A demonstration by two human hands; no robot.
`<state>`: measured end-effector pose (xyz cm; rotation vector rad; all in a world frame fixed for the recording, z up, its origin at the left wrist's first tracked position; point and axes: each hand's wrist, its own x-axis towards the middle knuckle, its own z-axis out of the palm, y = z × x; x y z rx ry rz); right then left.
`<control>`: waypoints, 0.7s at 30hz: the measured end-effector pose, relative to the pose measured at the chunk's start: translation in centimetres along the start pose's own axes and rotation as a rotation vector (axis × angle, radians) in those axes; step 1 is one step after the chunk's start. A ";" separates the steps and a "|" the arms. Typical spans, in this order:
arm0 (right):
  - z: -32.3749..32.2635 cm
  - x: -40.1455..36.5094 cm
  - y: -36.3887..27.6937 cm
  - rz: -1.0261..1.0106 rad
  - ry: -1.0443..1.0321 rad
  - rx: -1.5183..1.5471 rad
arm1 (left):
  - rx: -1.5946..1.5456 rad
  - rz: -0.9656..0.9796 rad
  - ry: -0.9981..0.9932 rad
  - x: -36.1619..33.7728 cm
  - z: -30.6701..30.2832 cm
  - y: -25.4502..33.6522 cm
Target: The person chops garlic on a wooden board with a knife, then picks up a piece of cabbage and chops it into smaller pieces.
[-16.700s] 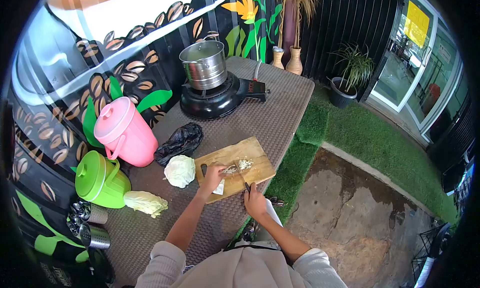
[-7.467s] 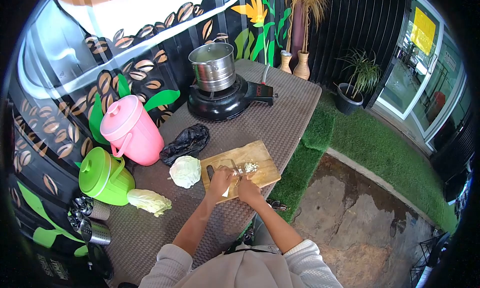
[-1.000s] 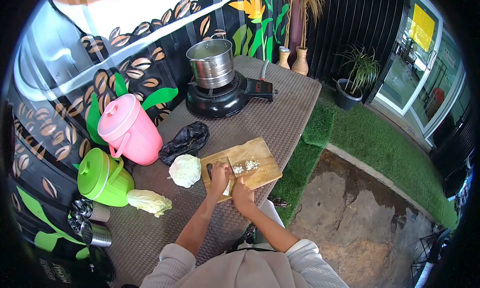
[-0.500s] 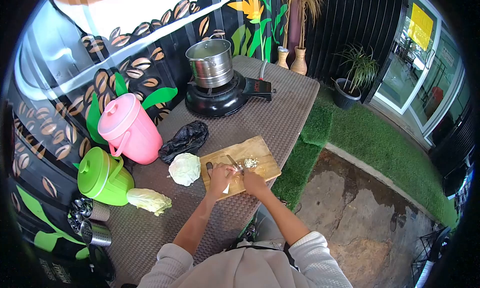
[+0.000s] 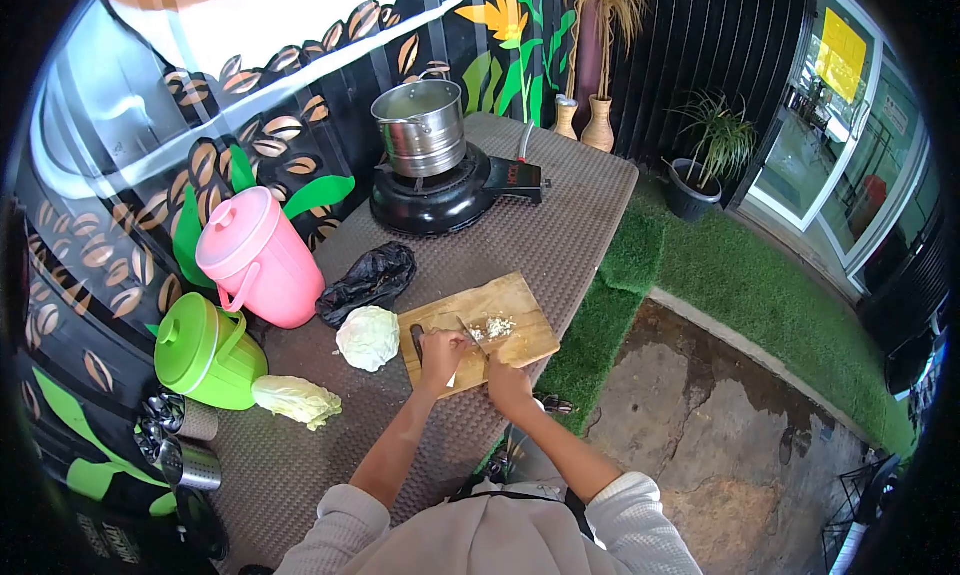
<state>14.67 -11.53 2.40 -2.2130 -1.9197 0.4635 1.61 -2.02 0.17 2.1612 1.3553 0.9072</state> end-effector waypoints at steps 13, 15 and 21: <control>0.3 -0.1 -2.1 0.092 -0.019 0.045 | -0.127 -0.023 -0.092 0.6 -0.3 0.6; 0.8 0.6 -1.9 0.117 0.011 0.047 | -0.109 -0.057 -0.100 0.6 0.0 0.4; -1.1 0.8 -0.8 -0.034 -0.057 0.025 | -0.108 0.023 -0.026 0.3 0.0 -0.1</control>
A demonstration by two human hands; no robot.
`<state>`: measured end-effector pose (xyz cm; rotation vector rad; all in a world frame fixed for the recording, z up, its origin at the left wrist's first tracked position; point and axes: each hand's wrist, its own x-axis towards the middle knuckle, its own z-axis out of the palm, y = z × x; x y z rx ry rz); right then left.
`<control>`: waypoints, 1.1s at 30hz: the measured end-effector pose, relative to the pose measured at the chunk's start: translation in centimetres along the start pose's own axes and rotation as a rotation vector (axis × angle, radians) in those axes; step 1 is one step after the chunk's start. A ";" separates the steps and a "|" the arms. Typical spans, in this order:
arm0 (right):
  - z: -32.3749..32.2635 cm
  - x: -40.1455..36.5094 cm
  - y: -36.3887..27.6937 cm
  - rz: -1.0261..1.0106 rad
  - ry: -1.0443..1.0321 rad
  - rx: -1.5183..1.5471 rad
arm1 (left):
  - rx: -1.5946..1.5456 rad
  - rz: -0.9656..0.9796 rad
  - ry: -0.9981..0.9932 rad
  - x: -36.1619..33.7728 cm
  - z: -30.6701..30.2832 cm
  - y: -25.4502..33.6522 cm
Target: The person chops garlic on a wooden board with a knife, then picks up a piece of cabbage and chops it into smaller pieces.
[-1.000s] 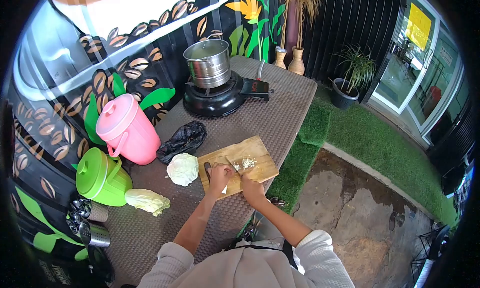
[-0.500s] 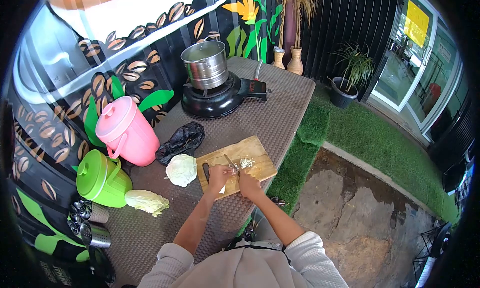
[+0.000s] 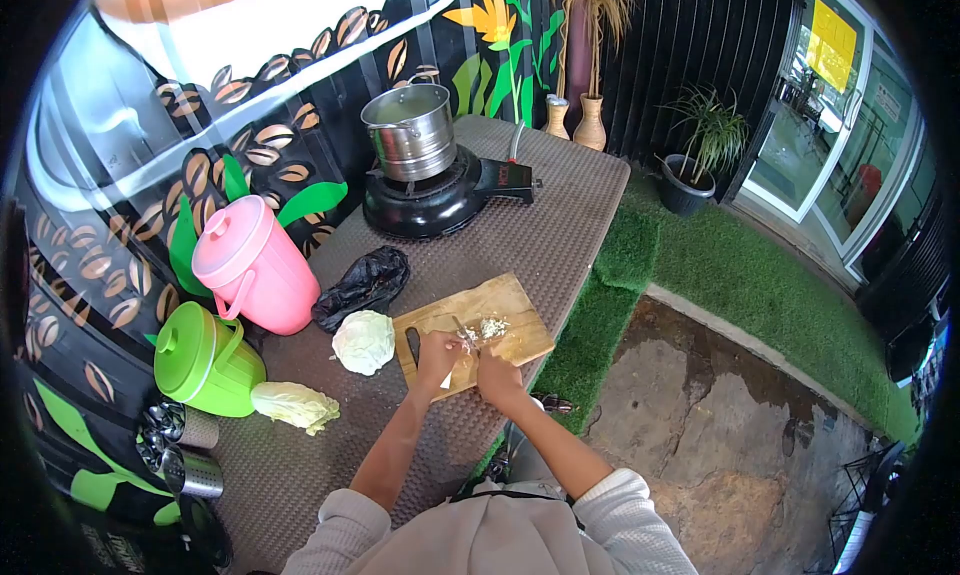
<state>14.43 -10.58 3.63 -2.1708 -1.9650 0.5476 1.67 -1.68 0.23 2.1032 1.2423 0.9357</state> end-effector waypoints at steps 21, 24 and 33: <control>2.0 -1.4 -0.3 0.160 0.111 0.034 | -0.014 -0.040 -0.039 0.8 0.1 -0.7; 0.7 -0.4 -0.6 0.145 0.009 0.060 | -0.067 -0.090 -0.035 0.7 -0.1 0.2; 1.9 -0.3 -0.6 0.115 0.032 -0.018 | -0.108 -0.078 0.010 0.5 0.5 -0.8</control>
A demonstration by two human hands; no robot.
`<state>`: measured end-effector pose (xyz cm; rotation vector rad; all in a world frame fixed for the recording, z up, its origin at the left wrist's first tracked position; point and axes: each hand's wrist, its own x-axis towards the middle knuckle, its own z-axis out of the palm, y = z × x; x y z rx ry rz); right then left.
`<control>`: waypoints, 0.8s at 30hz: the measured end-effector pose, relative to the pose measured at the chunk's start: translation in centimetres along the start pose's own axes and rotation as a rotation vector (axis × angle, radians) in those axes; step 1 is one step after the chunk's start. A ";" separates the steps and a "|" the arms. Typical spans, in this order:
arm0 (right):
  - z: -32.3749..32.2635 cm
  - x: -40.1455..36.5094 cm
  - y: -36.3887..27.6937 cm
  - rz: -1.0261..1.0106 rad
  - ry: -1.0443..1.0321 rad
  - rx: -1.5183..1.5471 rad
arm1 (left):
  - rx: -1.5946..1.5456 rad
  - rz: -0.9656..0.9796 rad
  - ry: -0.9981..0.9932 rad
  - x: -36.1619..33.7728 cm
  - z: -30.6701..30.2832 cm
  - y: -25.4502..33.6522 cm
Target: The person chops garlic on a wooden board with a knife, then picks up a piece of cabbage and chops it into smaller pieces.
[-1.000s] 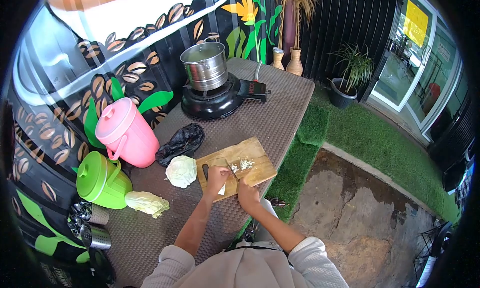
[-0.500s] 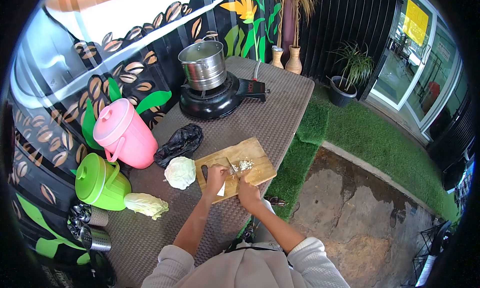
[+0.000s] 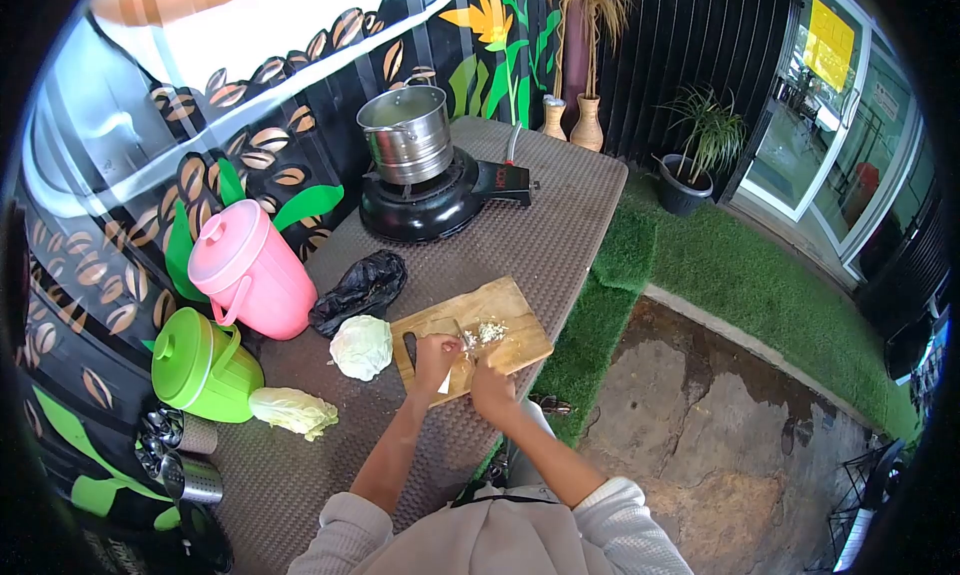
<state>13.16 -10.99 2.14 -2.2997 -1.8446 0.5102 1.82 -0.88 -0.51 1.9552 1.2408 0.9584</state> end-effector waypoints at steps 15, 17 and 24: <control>-0.5 -1.9 -2.2 0.162 0.017 0.146 | -0.054 -0.023 -0.068 0.4 -0.6 -0.6; -0.6 -1.0 -1.5 0.107 0.002 0.144 | -0.059 -0.039 -0.064 0.3 -0.4 -0.9; -1.0 -0.2 0.3 -0.016 -0.115 0.047 | -0.055 -0.006 -0.003 -0.6 -0.5 -0.3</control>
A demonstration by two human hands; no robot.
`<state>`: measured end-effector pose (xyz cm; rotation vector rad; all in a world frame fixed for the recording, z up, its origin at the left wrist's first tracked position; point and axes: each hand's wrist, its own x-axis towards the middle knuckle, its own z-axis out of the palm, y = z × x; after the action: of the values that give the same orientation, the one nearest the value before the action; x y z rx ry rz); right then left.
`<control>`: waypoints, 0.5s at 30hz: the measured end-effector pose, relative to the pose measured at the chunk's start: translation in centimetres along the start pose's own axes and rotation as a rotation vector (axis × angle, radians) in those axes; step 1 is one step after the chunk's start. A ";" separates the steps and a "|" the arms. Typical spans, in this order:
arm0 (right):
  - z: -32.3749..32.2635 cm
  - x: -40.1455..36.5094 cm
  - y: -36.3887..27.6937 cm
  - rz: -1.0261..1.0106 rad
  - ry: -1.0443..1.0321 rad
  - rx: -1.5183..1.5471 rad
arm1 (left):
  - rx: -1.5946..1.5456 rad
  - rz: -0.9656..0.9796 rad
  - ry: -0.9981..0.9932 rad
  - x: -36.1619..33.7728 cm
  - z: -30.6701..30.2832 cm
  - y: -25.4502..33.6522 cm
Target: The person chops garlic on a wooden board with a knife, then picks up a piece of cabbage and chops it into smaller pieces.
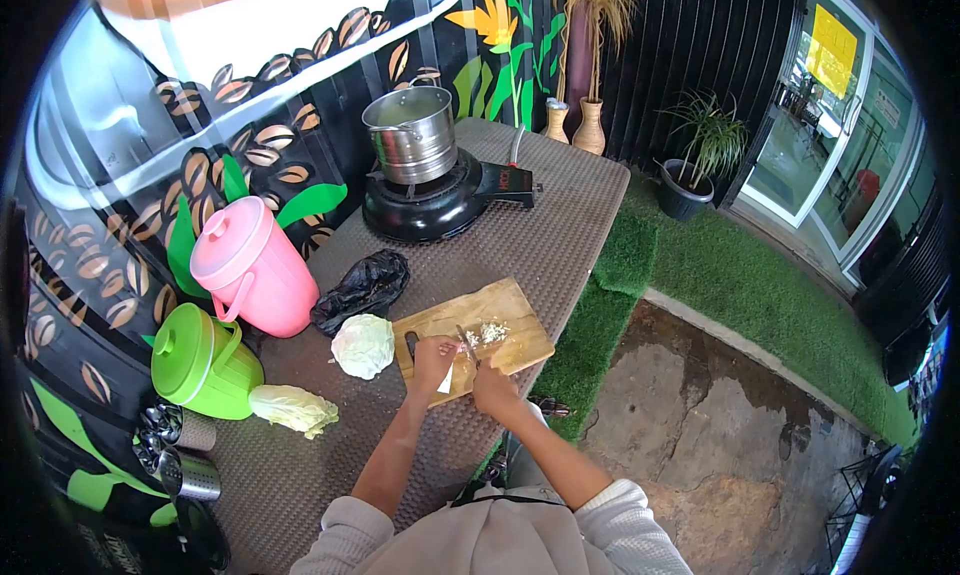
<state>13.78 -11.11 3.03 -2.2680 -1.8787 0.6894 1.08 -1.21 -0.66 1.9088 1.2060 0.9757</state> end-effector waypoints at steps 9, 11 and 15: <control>-0.4 1.0 -0.5 -0.008 0.007 0.054 | 0.006 0.006 0.052 -0.7 0.6 -0.3; -0.9 0.4 -0.1 -0.003 -0.008 0.053 | 0.015 -0.010 0.066 -0.7 0.6 -0.1; 1.0 -1.6 -1.5 0.169 0.039 0.130 | 0.040 0.069 0.099 -0.9 0.7 0.6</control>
<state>11.86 -12.45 3.14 -2.3565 -1.5893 0.7587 1.67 -2.38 -0.73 1.9649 1.2311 1.1012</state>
